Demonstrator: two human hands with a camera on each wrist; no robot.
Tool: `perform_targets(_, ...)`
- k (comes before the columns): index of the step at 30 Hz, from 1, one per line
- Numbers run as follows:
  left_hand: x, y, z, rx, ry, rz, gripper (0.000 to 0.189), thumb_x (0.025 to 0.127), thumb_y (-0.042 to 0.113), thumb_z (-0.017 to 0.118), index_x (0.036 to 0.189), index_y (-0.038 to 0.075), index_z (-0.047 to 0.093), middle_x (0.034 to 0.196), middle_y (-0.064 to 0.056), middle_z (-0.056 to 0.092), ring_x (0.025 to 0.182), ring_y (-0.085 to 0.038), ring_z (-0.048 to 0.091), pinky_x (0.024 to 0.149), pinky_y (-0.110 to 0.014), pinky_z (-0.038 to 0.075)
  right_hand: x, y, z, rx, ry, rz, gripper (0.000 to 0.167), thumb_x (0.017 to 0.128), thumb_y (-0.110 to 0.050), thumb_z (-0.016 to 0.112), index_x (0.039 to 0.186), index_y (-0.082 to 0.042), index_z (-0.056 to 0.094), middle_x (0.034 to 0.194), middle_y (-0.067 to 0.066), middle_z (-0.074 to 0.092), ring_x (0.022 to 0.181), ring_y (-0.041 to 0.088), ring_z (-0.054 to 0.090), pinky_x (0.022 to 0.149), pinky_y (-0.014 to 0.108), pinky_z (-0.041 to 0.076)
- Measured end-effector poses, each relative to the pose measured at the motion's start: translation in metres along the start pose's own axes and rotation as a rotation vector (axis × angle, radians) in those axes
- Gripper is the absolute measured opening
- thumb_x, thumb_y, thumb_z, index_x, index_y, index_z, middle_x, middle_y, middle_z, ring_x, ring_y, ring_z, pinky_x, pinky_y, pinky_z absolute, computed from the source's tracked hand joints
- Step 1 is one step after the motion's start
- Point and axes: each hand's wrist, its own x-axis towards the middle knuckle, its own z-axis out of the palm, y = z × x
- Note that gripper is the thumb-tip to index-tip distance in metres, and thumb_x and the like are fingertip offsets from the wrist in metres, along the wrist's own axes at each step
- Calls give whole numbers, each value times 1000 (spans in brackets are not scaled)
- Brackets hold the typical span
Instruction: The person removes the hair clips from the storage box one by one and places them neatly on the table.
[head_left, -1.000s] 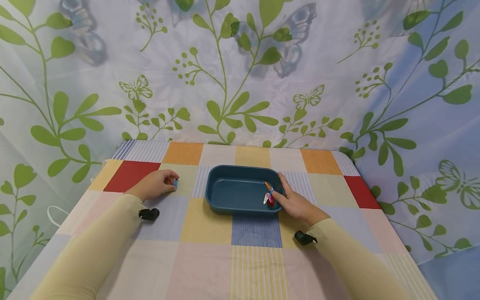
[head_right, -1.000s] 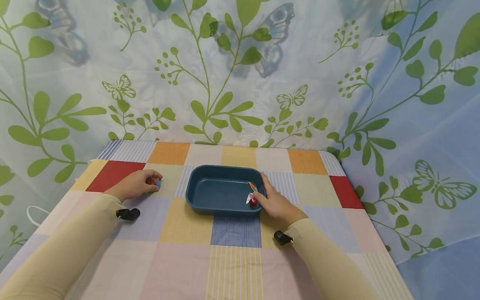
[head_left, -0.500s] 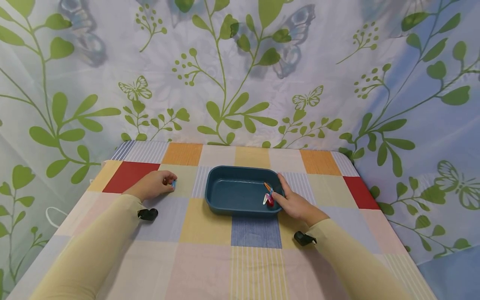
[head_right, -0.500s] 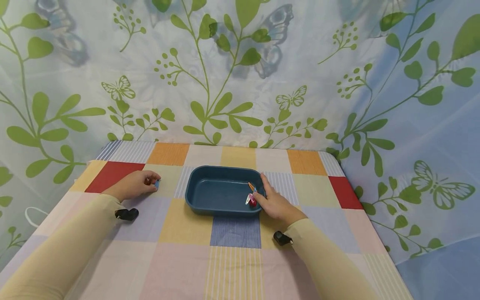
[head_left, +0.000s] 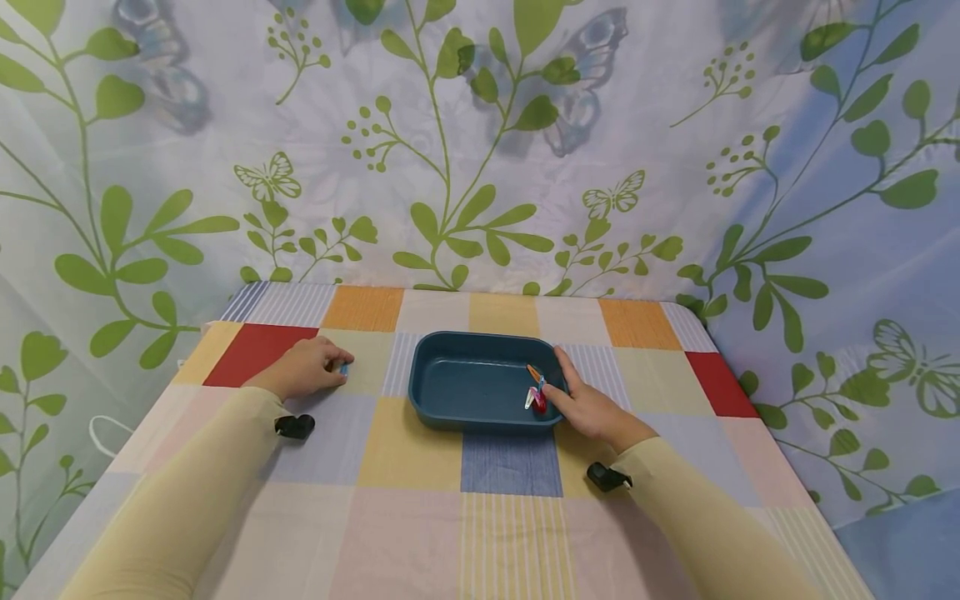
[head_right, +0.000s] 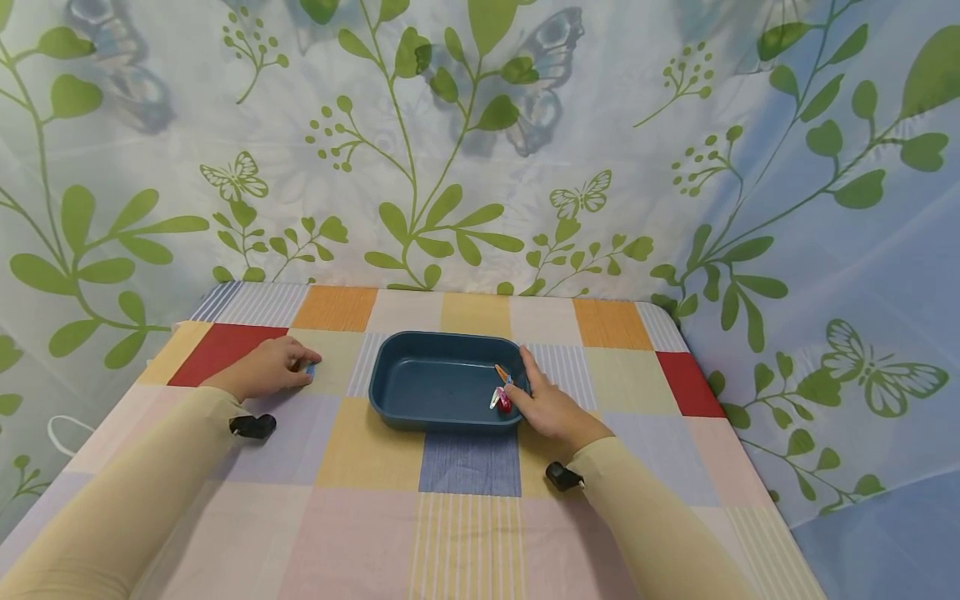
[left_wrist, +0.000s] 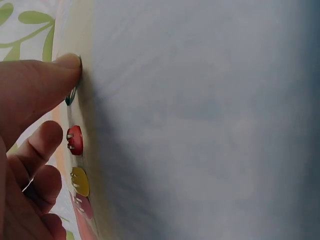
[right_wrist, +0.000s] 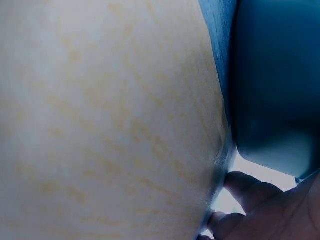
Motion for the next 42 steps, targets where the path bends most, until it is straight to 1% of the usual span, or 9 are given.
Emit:
perform_targets(6,-3,-5,-1,8,26,-59,51,88,37,84,133,15,73,132,-16,60,122,-37,49,96,-52,52,1,0,0,-11,6,4,80,111,-57,36,168,-35,-16,174,23,17,148,53,42,120,69,30)
perform_targets(9,-3,-7,-2,-3,14,-75,53,88,39,84,136,18,72,136,-17,58,127,-40,47,98,-56,52,1,0,0,-15,9,1,80,111,-57,35,167,-35,-17,174,23,18,148,53,41,120,69,31)
perform_targets(14,-3,-5,-4,-5,-8,-57,48,91,38,82,135,21,73,130,-15,60,123,-38,48,93,-51,53,1,0,-1,-22,12,0,80,111,-57,36,167,-35,-17,173,24,22,148,52,42,120,69,31)
perform_targets(18,-3,-4,-4,-1,-18,-58,43,92,36,80,132,21,75,126,-13,61,121,-37,49,91,-49,53,1,1,-1,-20,10,0,80,111,-56,36,167,-35,-17,172,26,23,148,53,41,120,69,31)
perform_targets(22,-3,-5,-4,21,-22,-78,43,91,37,81,132,23,75,129,-14,60,123,-38,48,93,-50,54,2,1,0,-4,3,-1,80,111,-55,36,167,-34,-17,172,26,21,148,54,41,119,70,31)
perform_targets(25,-4,-5,-5,33,-12,-94,46,90,39,82,133,23,75,131,-15,59,123,-39,48,93,-52,54,2,2,1,8,1,-2,80,111,-55,37,167,-34,-17,173,26,20,147,54,42,119,70,31)
perform_targets(32,-7,-4,-5,4,5,-140,52,87,44,85,134,23,75,133,-17,57,124,-40,47,94,-53,52,2,1,2,8,7,9,82,111,-55,40,168,-35,-15,172,25,24,143,54,48,119,69,32)
perform_targets(37,-7,-3,-6,19,-3,-138,52,86,44,85,134,24,74,133,-16,58,124,-39,48,93,-51,55,2,1,2,4,9,15,82,110,-56,40,168,-35,-14,171,26,27,142,54,49,119,69,33)
perform_targets(42,-6,-2,-7,47,-10,-118,52,85,43,85,132,24,75,131,-15,59,123,-38,49,91,-50,57,2,1,3,4,14,7,82,110,-55,40,168,-34,-14,170,26,27,143,54,47,119,69,33)
